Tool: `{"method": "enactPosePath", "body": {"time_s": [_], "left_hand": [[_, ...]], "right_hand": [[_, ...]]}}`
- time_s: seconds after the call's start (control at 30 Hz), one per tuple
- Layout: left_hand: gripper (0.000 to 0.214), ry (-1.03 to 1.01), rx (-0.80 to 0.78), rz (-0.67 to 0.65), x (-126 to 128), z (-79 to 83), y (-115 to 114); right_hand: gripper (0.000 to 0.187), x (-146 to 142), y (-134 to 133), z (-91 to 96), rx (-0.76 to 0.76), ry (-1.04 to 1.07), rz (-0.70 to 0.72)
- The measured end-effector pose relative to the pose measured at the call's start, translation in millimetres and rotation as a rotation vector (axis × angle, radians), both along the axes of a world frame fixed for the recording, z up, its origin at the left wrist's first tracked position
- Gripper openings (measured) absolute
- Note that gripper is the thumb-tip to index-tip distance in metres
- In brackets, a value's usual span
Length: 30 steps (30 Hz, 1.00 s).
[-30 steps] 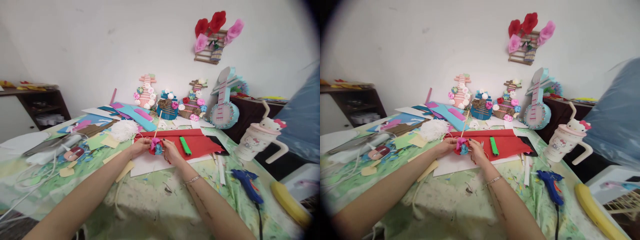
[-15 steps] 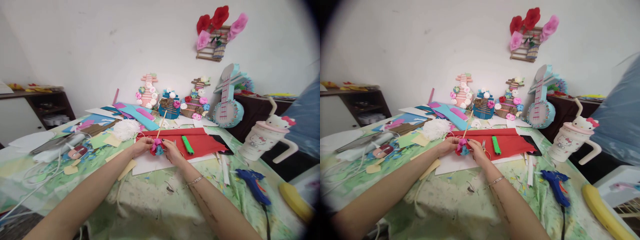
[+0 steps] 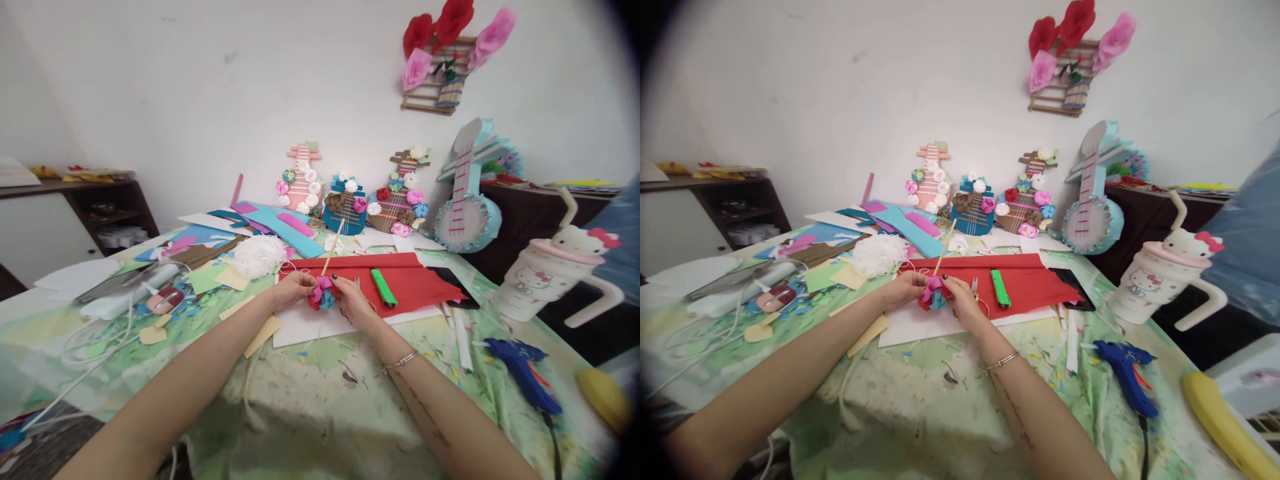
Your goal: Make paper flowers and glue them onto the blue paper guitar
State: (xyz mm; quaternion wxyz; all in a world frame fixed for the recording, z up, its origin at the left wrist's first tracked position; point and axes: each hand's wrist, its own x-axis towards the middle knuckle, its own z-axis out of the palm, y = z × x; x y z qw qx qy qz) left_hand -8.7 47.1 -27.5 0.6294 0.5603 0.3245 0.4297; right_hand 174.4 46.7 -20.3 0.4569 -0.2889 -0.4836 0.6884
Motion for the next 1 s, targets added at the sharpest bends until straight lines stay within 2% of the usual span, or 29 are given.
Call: {"method": "enactPosePath", "body": {"time_s": [1.0], "left_hand": [[0.027, 0.025, -0.014, 0.022, -0.7, -0.1, 3.6]], "right_hand": [[0.027, -0.4, -1.5, -0.5, -0.001, -0.002, -0.006]]}}
